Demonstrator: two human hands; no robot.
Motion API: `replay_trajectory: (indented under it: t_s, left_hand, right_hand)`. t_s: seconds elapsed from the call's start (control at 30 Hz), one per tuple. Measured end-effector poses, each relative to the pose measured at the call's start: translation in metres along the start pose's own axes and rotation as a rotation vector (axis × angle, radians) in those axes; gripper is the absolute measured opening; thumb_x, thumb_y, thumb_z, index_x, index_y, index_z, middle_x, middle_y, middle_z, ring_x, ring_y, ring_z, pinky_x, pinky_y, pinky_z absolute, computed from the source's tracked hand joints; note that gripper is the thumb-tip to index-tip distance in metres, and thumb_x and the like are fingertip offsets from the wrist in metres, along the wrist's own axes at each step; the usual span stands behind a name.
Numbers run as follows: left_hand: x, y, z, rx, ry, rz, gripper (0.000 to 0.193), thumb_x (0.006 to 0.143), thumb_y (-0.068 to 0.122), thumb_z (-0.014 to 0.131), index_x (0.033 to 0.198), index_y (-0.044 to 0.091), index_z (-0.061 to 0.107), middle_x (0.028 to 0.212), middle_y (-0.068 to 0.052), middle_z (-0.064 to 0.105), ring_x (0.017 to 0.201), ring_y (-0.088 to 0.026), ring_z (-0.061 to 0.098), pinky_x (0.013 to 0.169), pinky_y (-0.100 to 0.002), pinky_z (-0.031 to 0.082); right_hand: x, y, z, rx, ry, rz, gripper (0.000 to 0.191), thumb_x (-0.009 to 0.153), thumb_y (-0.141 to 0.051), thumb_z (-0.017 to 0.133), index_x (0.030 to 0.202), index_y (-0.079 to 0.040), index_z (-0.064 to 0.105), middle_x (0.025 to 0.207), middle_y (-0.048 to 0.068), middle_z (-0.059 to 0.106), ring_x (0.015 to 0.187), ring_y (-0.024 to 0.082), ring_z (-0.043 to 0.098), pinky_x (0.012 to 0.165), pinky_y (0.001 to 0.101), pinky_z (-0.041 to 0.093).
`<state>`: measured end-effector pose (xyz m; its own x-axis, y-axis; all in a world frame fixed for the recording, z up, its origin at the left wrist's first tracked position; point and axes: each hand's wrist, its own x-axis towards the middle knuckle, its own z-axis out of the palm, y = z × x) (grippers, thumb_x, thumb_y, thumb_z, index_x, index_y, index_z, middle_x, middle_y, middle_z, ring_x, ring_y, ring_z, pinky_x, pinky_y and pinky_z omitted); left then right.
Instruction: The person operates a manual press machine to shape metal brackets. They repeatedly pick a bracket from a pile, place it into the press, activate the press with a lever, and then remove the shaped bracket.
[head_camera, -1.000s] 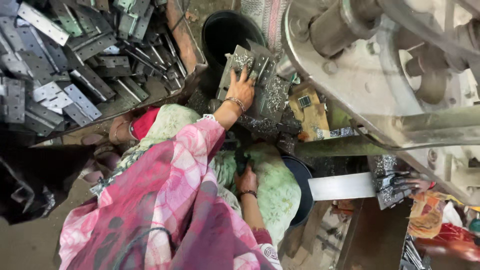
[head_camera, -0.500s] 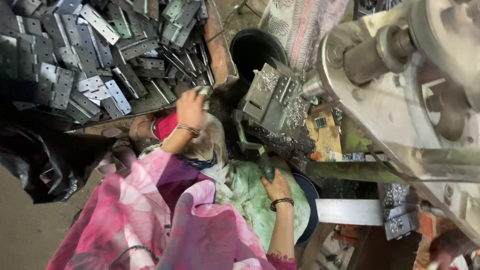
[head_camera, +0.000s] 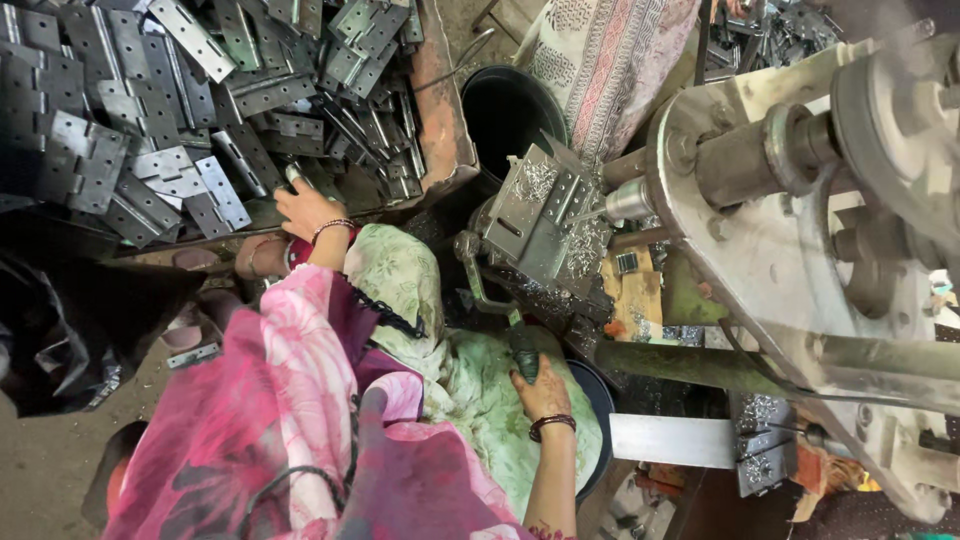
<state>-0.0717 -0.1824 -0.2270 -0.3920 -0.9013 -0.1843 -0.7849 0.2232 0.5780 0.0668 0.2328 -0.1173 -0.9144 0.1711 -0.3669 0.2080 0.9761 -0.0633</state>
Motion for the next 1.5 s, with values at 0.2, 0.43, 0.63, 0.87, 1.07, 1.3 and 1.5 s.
replay_trajectory:
  t_s: [0.2, 0.43, 0.63, 0.87, 1.07, 1.3, 1.5]
  left_hand:
    - [0.018, 0.018, 0.018, -0.078, 0.098, -0.256, 0.082, 0.068, 0.01, 0.079, 0.141, 0.024, 0.045, 0.124, -0.015, 0.045, 0.105, -0.039, 0.06, 0.071, -0.05, 0.055]
    - [-0.274, 0.045, -0.015, 0.708, -0.355, 0.679, 0.054, 0.081, 0.022, 0.077, 0.131, 0.017, 0.057, 0.102, -0.012, 0.057, 0.088, -0.03, 0.063, 0.07, -0.043, 0.052]
    - [-0.433, 0.043, -0.017, 1.03, -0.495, 1.259, 0.048, 0.084, 0.035, 0.08, 0.123, 0.011, 0.066, 0.082, -0.01, 0.068, 0.077, -0.023, 0.064, 0.07, -0.037, 0.049]
    - [-0.424, 0.045, -0.022, 1.147, -0.36, 1.257, 0.049, 0.084, 0.04, 0.078, 0.121, 0.009, 0.067, 0.072, -0.01, 0.068, 0.065, -0.022, 0.062, 0.06, -0.035, 0.049]
    - [-0.424, 0.044, -0.022, 1.181, -0.359, 1.27, 0.053, 0.084, 0.04, 0.077, 0.124, 0.008, 0.067, 0.07, -0.01, 0.069, 0.062, -0.022, 0.063, 0.059, -0.035, 0.049]
    - [-0.431, 0.037, -0.008, 1.084, -0.473, 1.235, 0.055, 0.086, 0.037, 0.077, 0.129, 0.006, 0.062, 0.075, -0.011, 0.068, 0.068, -0.022, 0.062, 0.064, -0.035, 0.049]
    - [-0.389, 0.054, -0.054, 0.893, -0.481, 1.144, 0.057, 0.081, 0.025, 0.07, 0.135, 0.011, 0.059, 0.101, -0.013, 0.062, 0.092, -0.029, 0.059, 0.078, -0.044, 0.048]
  right_hand:
    - [-0.006, -0.006, -0.004, 0.01, -0.02, 0.04, 0.068, 0.081, -0.046, 0.073, 0.136, -0.011, 0.055, 0.115, 0.023, 0.071, 0.111, 0.041, 0.066, 0.096, 0.0481, 0.052]
    - [-0.01, -0.01, -0.008, 0.052, -0.047, 0.066, 0.068, 0.081, -0.046, 0.072, 0.137, -0.012, 0.055, 0.114, 0.023, 0.071, 0.11, 0.041, 0.067, 0.096, 0.0478, 0.053]
    - [-0.011, -0.011, -0.008, 0.053, -0.058, 0.064, 0.067, 0.081, -0.045, 0.072, 0.137, -0.012, 0.055, 0.114, 0.023, 0.071, 0.11, 0.04, 0.067, 0.096, 0.0477, 0.053]
    - [-0.012, -0.009, -0.01, 0.048, -0.063, 0.072, 0.067, 0.081, -0.045, 0.072, 0.137, -0.012, 0.055, 0.114, 0.022, 0.072, 0.109, 0.04, 0.067, 0.095, 0.0475, 0.053]
    - [-0.012, -0.011, -0.008, 0.057, -0.067, 0.084, 0.067, 0.081, -0.045, 0.072, 0.137, -0.013, 0.055, 0.113, 0.022, 0.072, 0.109, 0.04, 0.068, 0.095, 0.0474, 0.053]
    - [-0.014, -0.011, -0.007, 0.062, -0.072, 0.09, 0.067, 0.081, -0.044, 0.072, 0.138, -0.013, 0.055, 0.113, 0.022, 0.072, 0.109, 0.04, 0.068, 0.095, 0.0472, 0.053]
    - [-0.014, -0.012, -0.009, 0.072, -0.07, 0.091, 0.067, 0.081, -0.044, 0.072, 0.138, -0.013, 0.055, 0.113, 0.022, 0.072, 0.109, 0.04, 0.068, 0.095, 0.0471, 0.053]
